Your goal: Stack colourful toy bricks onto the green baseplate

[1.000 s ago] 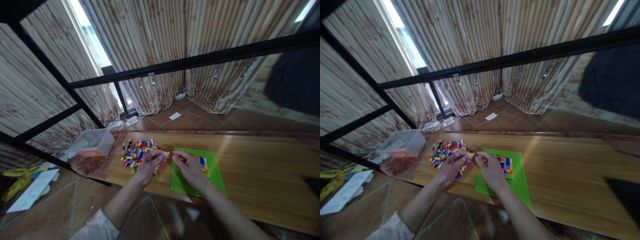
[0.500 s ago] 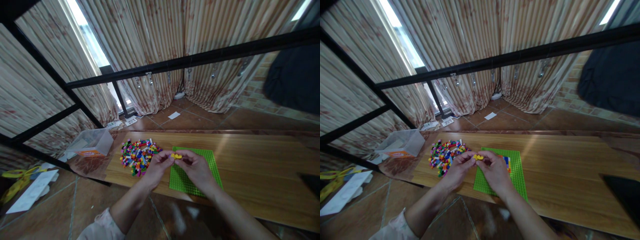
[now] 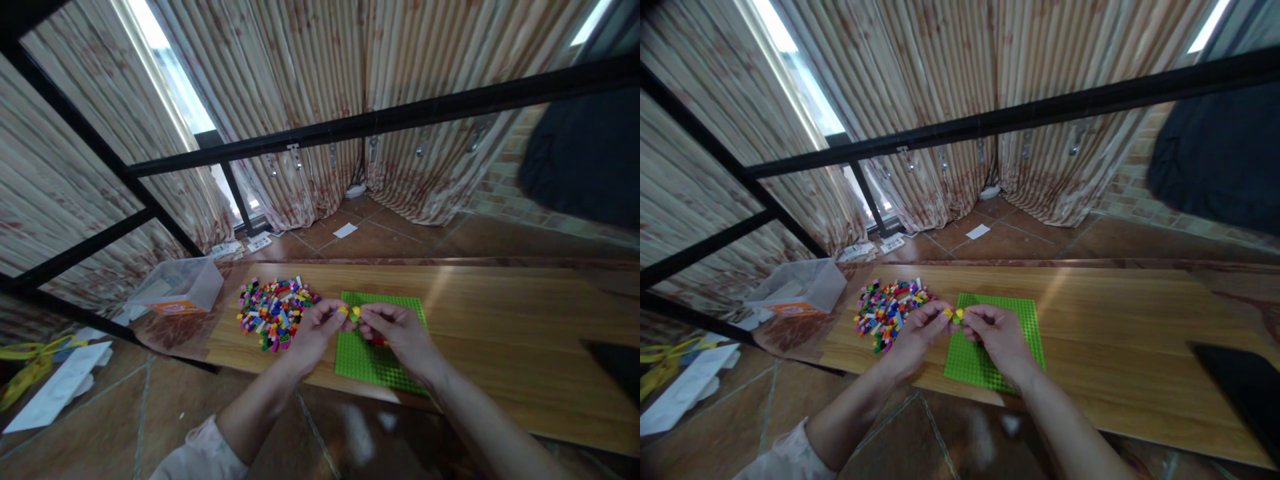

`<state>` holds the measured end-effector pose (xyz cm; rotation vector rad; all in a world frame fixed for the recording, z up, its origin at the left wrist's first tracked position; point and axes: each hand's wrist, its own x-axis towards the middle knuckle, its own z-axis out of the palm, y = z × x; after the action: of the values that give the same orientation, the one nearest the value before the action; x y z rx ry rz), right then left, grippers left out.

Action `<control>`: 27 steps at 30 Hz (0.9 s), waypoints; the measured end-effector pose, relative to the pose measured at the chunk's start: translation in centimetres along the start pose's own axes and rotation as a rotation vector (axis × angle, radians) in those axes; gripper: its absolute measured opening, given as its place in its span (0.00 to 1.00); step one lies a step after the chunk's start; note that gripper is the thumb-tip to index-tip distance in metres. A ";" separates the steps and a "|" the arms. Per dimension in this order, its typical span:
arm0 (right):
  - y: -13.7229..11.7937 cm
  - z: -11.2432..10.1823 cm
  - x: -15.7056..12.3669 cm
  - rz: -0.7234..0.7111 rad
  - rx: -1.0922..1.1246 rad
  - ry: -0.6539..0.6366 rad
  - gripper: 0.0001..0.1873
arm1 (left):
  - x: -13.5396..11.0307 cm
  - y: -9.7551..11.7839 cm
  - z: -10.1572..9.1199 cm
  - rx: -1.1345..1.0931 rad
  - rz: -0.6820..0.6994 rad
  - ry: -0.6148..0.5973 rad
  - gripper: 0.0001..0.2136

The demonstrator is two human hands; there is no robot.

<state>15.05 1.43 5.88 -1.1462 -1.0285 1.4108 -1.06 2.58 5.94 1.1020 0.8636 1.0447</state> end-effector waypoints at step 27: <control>0.2 -1.5 0.6 0.110 -0.003 0.130 0.20 | -0.1 -1.5 0.4 0.095 -0.096 0.117 0.13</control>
<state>16.46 2.06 5.33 -1.2956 -0.8878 1.4012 -0.39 2.16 4.57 1.0753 1.0589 1.0048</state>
